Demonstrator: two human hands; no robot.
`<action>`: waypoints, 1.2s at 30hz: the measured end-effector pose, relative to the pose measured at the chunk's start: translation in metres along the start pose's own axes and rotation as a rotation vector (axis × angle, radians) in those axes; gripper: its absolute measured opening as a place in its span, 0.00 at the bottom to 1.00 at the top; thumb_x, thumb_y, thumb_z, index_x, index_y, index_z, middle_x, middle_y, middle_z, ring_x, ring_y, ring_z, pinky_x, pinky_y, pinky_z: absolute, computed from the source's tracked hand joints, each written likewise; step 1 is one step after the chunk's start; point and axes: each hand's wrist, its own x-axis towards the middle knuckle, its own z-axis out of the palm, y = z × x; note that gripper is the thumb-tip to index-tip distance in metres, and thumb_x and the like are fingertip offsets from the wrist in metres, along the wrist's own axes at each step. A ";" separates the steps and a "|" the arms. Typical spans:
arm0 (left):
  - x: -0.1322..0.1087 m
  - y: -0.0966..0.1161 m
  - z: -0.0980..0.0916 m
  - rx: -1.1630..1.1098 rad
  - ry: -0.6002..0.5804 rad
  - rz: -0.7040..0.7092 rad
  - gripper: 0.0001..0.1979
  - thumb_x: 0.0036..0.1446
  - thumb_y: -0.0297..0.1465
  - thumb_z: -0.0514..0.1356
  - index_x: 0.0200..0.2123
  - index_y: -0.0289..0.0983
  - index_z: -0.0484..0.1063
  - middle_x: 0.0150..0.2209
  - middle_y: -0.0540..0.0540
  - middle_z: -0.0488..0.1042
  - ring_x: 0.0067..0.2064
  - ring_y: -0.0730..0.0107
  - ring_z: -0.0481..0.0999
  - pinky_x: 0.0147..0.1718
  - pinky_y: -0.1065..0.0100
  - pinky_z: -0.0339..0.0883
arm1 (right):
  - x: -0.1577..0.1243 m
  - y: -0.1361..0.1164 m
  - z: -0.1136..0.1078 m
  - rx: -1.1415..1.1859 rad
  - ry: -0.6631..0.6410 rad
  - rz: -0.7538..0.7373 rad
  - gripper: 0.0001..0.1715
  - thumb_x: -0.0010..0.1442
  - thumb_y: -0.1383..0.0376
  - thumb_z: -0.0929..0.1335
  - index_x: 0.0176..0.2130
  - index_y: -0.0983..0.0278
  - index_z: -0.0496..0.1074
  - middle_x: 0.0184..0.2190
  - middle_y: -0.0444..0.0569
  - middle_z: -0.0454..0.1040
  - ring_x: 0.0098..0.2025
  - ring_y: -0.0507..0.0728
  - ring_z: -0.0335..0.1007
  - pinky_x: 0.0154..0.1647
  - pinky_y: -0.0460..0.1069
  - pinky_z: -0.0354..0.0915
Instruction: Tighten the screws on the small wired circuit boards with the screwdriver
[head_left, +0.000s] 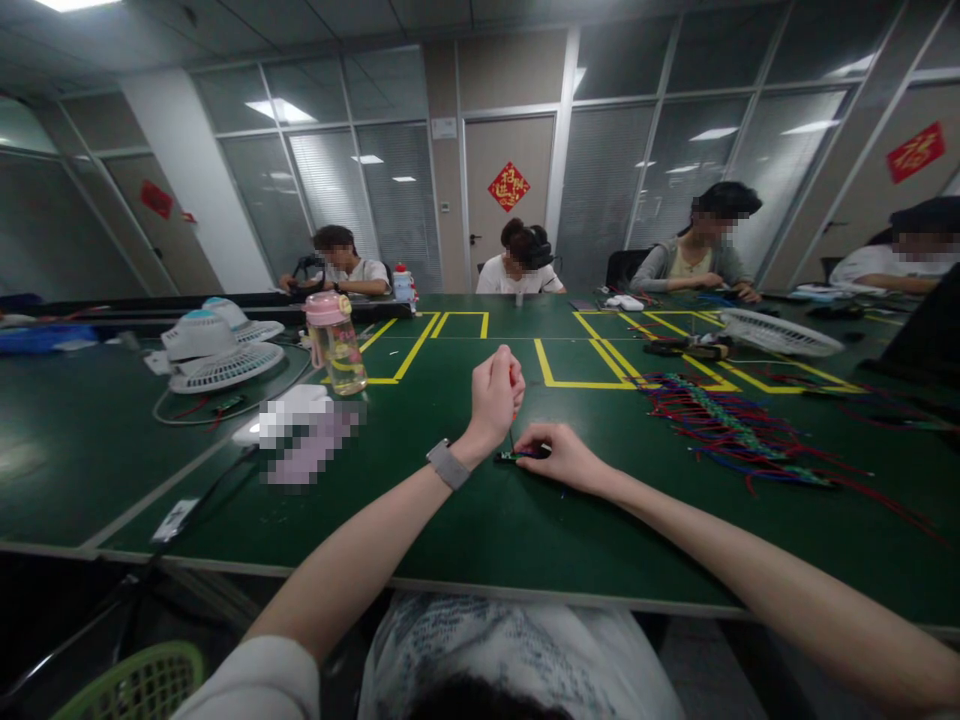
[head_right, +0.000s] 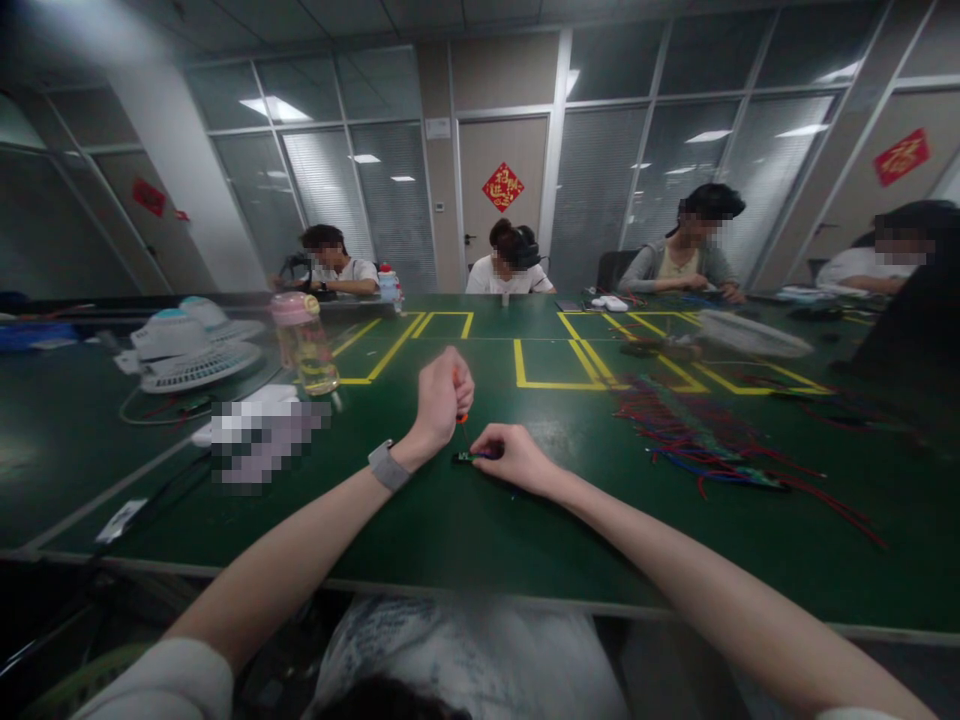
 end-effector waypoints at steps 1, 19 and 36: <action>-0.001 0.000 0.000 0.002 -0.005 0.002 0.20 0.58 0.44 0.51 0.20 0.37 0.55 0.12 0.58 0.52 0.12 0.84 0.49 0.11 0.80 0.42 | 0.000 0.000 0.000 -0.001 0.001 -0.001 0.07 0.48 0.68 0.70 0.32 0.66 0.76 0.28 0.47 0.75 0.30 0.52 0.68 0.32 0.47 0.65; -0.001 0.000 0.001 0.027 0.042 0.020 0.20 0.59 0.44 0.51 0.21 0.37 0.55 0.12 0.58 0.52 0.12 0.83 0.49 0.11 0.80 0.43 | -0.001 0.000 -0.001 -0.044 0.004 -0.085 0.05 0.50 0.69 0.69 0.31 0.65 0.76 0.29 0.48 0.76 0.30 0.53 0.70 0.34 0.48 0.67; -0.002 0.000 0.002 0.020 0.014 0.023 0.21 0.58 0.45 0.51 0.20 0.37 0.55 0.13 0.58 0.51 0.13 0.83 0.49 0.12 0.79 0.42 | -0.002 -0.004 -0.003 -0.047 -0.014 -0.072 0.05 0.50 0.70 0.69 0.32 0.66 0.76 0.31 0.48 0.76 0.32 0.53 0.71 0.36 0.48 0.68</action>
